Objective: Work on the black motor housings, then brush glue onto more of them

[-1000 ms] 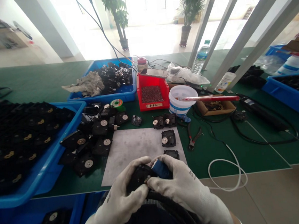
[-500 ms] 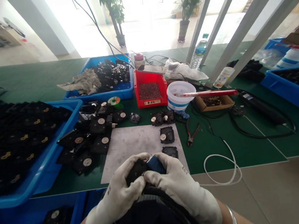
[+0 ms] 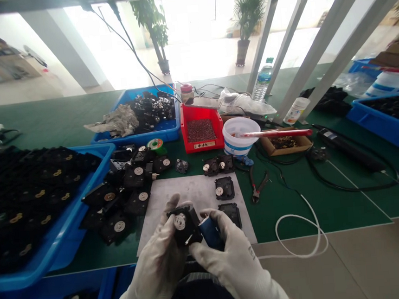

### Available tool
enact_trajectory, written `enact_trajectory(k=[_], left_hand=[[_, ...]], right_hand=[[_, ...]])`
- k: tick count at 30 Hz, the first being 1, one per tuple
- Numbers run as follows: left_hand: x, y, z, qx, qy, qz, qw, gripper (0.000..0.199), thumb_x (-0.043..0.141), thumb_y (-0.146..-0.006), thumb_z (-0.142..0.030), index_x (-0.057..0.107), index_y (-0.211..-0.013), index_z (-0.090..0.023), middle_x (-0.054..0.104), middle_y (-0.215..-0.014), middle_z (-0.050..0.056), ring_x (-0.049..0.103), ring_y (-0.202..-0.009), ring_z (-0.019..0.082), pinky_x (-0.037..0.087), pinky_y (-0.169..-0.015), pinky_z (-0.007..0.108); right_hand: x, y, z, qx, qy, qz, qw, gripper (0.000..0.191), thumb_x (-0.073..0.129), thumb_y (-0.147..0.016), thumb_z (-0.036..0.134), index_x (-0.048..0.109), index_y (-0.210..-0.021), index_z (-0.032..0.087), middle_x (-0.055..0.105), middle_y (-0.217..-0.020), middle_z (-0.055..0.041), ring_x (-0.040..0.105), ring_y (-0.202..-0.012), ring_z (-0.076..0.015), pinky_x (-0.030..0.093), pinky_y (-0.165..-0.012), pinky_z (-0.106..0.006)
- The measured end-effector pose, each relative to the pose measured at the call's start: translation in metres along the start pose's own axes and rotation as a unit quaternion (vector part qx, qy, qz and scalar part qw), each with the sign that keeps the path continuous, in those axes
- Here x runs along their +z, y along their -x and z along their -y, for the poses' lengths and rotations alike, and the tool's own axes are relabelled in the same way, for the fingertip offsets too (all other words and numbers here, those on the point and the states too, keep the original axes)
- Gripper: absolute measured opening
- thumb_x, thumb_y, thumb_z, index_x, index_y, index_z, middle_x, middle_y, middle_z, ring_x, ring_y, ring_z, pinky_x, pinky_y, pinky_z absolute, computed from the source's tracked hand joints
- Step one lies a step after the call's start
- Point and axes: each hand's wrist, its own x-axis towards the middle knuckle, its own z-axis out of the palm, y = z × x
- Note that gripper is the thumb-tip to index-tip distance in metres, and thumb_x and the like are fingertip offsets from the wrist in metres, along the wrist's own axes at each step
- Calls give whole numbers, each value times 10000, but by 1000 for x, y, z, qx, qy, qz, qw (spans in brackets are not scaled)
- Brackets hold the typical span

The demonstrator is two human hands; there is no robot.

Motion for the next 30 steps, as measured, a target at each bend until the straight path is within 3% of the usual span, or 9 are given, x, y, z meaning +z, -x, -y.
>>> enact_trajectory(k=[3, 7, 10, 12, 14, 16, 20, 25, 30], left_hand=[[7, 5, -11, -47, 71, 9, 996, 552, 513, -1035, -437, 445, -1565, -299, 646, -1489, 98, 625, -1373, 301, 540, -1140, 482], [5, -1, -37, 26, -117, 44, 992, 649, 698, -795, -167, 590, -1432, -224, 667, -1445, 88, 595, -1374, 303, 472, -1179, 429], [5, -9, -44, 50, -211, 50, 975, 451, 686, -776, -158, 699, -1225, -189, 767, -1172, 86, 707, -1095, 281, 565, -976, 382], [8, -12, -40, 28, -177, 34, 983, 264, 653, -816, -202, 713, -1072, -177, 769, -993, 72, 710, -922, 245, 577, -814, 331], [14, -14, -31, 10, -120, 8, 993, 189, 628, -837, -228, 692, -1007, -175, 741, -910, 57, 685, -848, 221, 565, -746, 304], [18, -14, -22, 10, -89, -9, 996, 190, 633, -845, -240, 678, -1018, -174, 735, -925, 55, 684, -871, 221, 570, -777, 310], [22, -10, -10, 34, -95, 15, 995, 267, 633, -895, -258, 679, -1140, -164, 752, -1097, 98, 708, -1061, 268, 572, -946, 377], [24, -5, 0, 65, -88, -4, 994, 226, 614, -957, -252, 657, -1163, -171, 733, -1122, 105, 717, -1075, 272, 583, -975, 418], [26, -2, 5, 102, -81, -11, 991, 159, 606, -971, -230, 641, -1120, -189, 713, -1094, 94, 722, -1065, 268, 592, -953, 405]], right_hand=[[2, 0, -4, -49, 20, -19, 998, 378, 741, -854, 416, 655, -1164, 217, 756, -1042, -42, 720, -904, -206, 608, -820, -302], [-11, -9, 12, -128, 167, -25, 977, 262, 685, -818, 300, 704, -1065, 216, 754, -899, -16, 720, -794, -189, 592, -723, -271], [-13, -12, 26, -155, 194, -8, 969, 332, 665, -793, 277, 723, -1115, 219, 779, -942, -29, 750, -840, -205, 605, -764, -288], [-10, -12, 27, -133, 159, -20, 978, 383, 692, -802, 326, 711, -1165, 205, 786, -989, -49, 761, -874, -219, 620, -778, -296], [-6, -12, 23, -101, 125, -31, 987, 359, 704, -831, 380, 715, -1137, 193, 783, -966, -54, 758, -850, -218, 624, -747, -285], [-4, -11, 15, -86, 108, -27, 990, 296, 699, -857, 398, 735, -1063, 188, 784, -935, -54, 758, -850, -222, 624, -749, -281], [-6, -10, 6, -100, 116, -27, 988, 249, 686, -894, 389, 759, -1011, 181, 789, -922, -63, 766, -878, -236, 629, -791, -300], [-8, -12, 11, -191, 177, -21, 965, 137, 632, -920, 299, 725, -898, 201, 757, -865, -55, 765, -820, -218, 626, -734, -280], [-10, -11, 13, -285, 245, -39, 926, 92, 614, -936, 216, 704, -949, 205, 751, -900, -62, 757, -811, -195, 617, -737, -268]])
